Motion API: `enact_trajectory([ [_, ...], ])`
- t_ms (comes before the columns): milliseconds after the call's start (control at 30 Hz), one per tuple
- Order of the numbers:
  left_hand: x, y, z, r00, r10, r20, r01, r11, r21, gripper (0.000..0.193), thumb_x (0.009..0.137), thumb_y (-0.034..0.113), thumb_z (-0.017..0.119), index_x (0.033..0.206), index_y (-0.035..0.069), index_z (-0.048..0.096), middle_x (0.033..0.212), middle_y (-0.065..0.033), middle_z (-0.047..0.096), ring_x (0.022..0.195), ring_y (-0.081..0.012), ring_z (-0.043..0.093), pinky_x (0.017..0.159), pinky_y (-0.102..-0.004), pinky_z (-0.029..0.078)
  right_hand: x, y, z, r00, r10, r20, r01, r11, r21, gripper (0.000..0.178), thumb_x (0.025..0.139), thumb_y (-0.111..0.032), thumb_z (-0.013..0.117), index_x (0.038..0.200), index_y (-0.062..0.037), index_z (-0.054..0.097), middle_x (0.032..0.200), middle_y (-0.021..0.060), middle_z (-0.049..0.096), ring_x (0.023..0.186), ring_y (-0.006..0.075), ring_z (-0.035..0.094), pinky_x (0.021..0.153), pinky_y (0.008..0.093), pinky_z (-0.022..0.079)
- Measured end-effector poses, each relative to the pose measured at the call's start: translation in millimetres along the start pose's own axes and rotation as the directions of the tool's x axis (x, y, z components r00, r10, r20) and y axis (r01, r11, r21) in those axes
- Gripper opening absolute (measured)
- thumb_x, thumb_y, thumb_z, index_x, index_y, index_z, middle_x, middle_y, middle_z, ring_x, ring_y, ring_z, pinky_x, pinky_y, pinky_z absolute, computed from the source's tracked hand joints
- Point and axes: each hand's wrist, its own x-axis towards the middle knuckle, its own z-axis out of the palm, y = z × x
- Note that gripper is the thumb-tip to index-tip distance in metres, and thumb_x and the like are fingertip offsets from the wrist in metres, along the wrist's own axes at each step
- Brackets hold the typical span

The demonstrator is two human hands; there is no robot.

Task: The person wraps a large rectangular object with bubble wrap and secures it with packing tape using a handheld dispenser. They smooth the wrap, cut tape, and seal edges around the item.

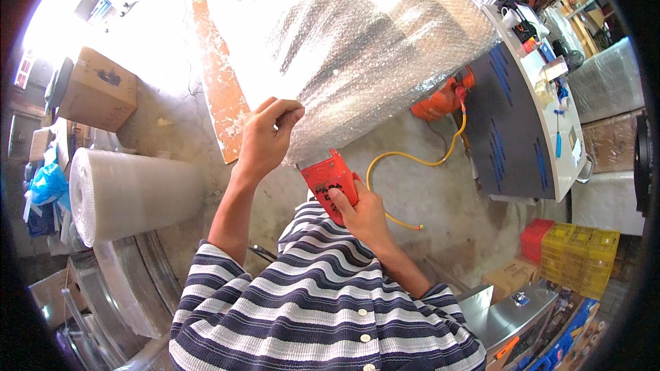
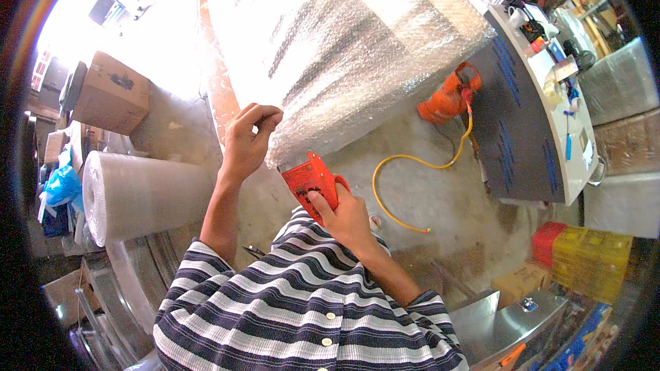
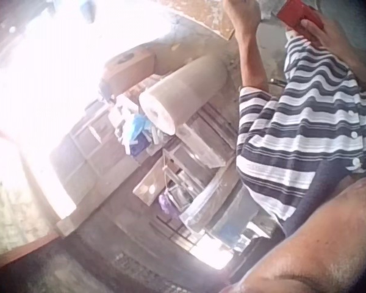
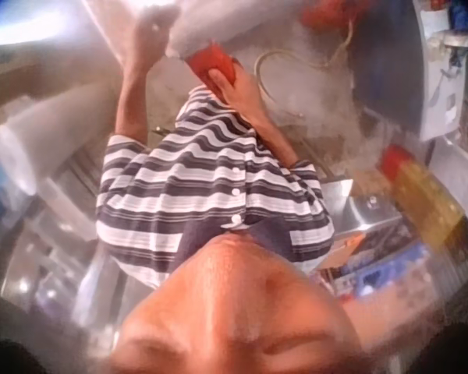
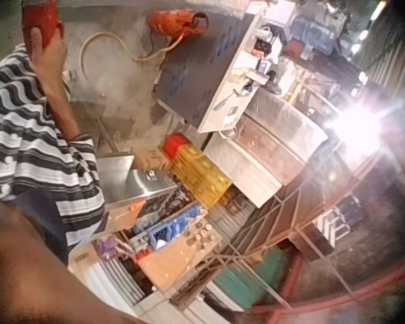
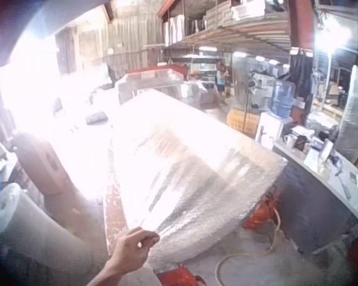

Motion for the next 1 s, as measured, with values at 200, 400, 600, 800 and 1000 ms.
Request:
enact_trajectory([
  [200,0.0,-46.9,17.0,0.963,0.267,-0.037,-0.241,0.914,0.326,0.027,0.083,0.016,0.082,0.108,0.006,0.075,0.117,-0.0101,0.067,0.113,-0.0261,0.058,0.091,-0.0394,0.05,7.7,15.6,15.3,0.998,0.049,-0.036,-0.049,0.999,0.009,0.047,0.096,-0.049,0.065,0.104,-0.0026,0.069,0.082,0.021,0.071,0.077,0.0404,0.072,0.066,0.0452,0.055],
  [400,-1.1,-59.6,26.9,0.989,0.123,-0.088,-0.074,0.902,0.426,0.08,0.086,0.032,0.081,0.156,0.02,0.044,0.159,-0.017,0.034,0.145,-0.0387,0.033,0.118,-0.052,0.03,15.5,37.2,20.3,0.999,0.014,-0.04,-0.011,0.998,0.062,0.047,0.097,-0.049,0.064,0.105,-0.003,0.069,0.081,0.0211,0.072,0.079,0.0398,0.073,0.066,0.0439,0.055],
  [600,-3.2,-57.8,26.4,0.998,-0.01,-0.067,0.038,0.899,0.435,0.068,0.093,0.04,0.073,0.154,0.022,0.048,0.164,-0.0222,0.025,0.151,-0.0414,0.023,0.122,-0.053,0.022,31.0,58.0,26.2,1.0,0.016,-0.001,-0.016,0.999,0.048,0.048,0.097,-0.05,0.064,0.109,-0.0036,0.069,0.084,0.021,0.072,0.081,0.0385,0.074,0.068,0.0428,0.055],
  [800,-4.7,-47.4,26.1,0.996,0.044,-0.078,0.002,0.857,0.515,0.062,0.093,0.036,0.072,0.149,0.019,0.053,0.16,-0.0226,0.034,0.147,-0.0395,0.032,0.119,-0.0503,0.03,56.5,79.7,35.5,0.998,-0.006,0.065,-0.002,0.992,0.126,0.05,0.096,-0.05,0.066,0.109,-0.0025,0.069,0.084,0.0188,0.072,0.078,0.0319,0.072,0.069,0.0403,0.055],
  [1000,-48.8,-52.2,35.1,0.654,0.654,0.38,-0.752,0.615,0.235,0.049,0.084,0.003,0.064,0.134,0.006,0.063,0.135,-0.0149,0.064,0.133,-0.0309,0.057,0.115,-0.0455,0.042,62.6,124.1,44.3,0.991,0.071,0.112,-0.082,0.992,0.091,0.051,0.094,-0.055,0.066,0.107,-0.0055,0.073,0.086,0.0215,0.073,0.082,0.0388,0.072,0.073,0.0437,0.055],
])
